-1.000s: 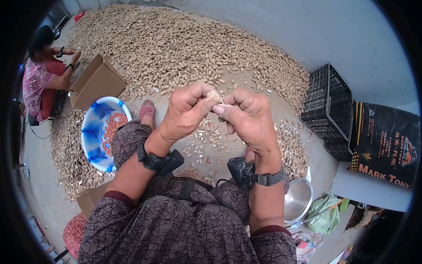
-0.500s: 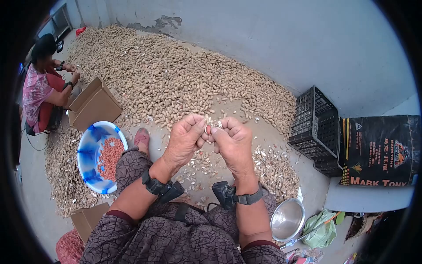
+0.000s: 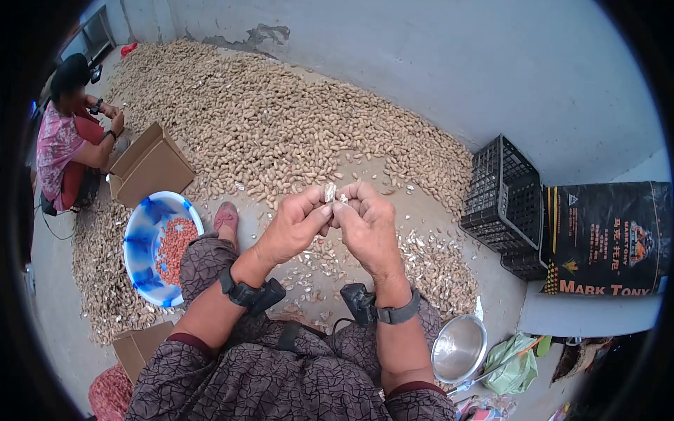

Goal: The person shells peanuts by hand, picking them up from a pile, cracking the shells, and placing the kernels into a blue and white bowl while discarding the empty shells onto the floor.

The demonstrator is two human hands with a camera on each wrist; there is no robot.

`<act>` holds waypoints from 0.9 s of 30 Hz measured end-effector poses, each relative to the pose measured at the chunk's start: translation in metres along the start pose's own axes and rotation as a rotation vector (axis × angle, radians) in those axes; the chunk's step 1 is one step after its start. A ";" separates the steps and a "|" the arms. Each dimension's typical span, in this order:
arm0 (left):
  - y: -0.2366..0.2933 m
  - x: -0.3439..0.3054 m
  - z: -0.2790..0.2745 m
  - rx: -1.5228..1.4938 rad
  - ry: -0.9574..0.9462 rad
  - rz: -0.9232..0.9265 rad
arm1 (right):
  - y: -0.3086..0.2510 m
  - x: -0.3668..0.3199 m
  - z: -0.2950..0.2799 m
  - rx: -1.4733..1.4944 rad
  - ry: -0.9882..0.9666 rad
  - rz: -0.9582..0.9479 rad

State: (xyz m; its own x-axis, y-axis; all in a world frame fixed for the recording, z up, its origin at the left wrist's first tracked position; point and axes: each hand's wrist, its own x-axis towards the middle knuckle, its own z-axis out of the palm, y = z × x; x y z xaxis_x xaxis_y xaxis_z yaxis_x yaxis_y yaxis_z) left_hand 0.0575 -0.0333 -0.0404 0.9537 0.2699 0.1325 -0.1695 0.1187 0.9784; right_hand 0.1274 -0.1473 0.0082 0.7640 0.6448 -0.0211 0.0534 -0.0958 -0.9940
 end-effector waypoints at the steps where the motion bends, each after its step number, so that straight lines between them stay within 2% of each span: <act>1: 0.000 0.000 0.000 0.069 -0.016 0.000 | 0.000 0.000 -0.001 0.000 -0.027 0.002; 5: -0.008 0.000 -0.001 0.128 0.037 0.032 | -0.001 -0.003 0.003 -0.005 -0.022 0.006; 7: -0.009 0.000 -0.005 0.351 -0.082 0.112 | 0.000 -0.005 0.006 -0.068 0.005 -0.062; 11: -0.003 -0.002 -0.002 0.295 -0.113 -0.005 | 0.006 -0.003 0.001 -0.127 0.004 -0.065; 13: 0.001 -0.002 -0.002 -0.139 -0.040 -0.334 | 0.007 0.003 -0.017 -0.421 0.170 -0.189; 14: 0.000 -0.003 -0.004 -0.142 -0.041 -0.334 | 0.008 0.005 -0.027 -0.424 0.169 -0.188; 16: -0.003 -0.001 -0.011 -0.510 -0.015 -0.410 | 0.010 0.009 -0.047 -0.671 0.141 -0.128; 17: -0.002 -0.001 -0.011 -0.510 -0.018 -0.411 | 0.009 0.009 -0.048 -0.752 0.162 -0.073; 18: -0.001 -0.002 -0.010 -0.494 0.002 -0.410 | 0.007 0.008 -0.048 -0.752 0.167 -0.070; 20: 0.001 -0.003 -0.005 -0.481 0.019 -0.413 | -0.003 0.006 -0.043 -0.614 0.184 0.101; 21: 0.001 -0.004 -0.002 -0.459 0.012 -0.396 | -0.008 0.005 -0.038 -0.616 0.185 0.103; 23: 0.003 -0.004 0.004 -0.435 0.008 -0.381 | -0.015 0.004 -0.026 -0.406 0.046 0.241; 25: 0.004 -0.004 0.010 -0.307 -0.084 -0.277 | -0.013 0.005 -0.018 -0.361 0.005 0.272; 27: 0.003 -0.004 0.014 -0.230 -0.096 -0.245 | -0.008 0.006 -0.010 -0.226 -0.038 0.276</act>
State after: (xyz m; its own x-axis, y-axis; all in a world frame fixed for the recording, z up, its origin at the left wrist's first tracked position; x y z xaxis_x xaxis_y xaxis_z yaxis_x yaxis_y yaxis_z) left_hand 0.0563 -0.0475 -0.0356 0.9902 0.1164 -0.0768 0.0264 0.3844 0.9228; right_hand 0.1381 -0.1504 0.0168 0.7451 0.5987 -0.2938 -0.0076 -0.4329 -0.9014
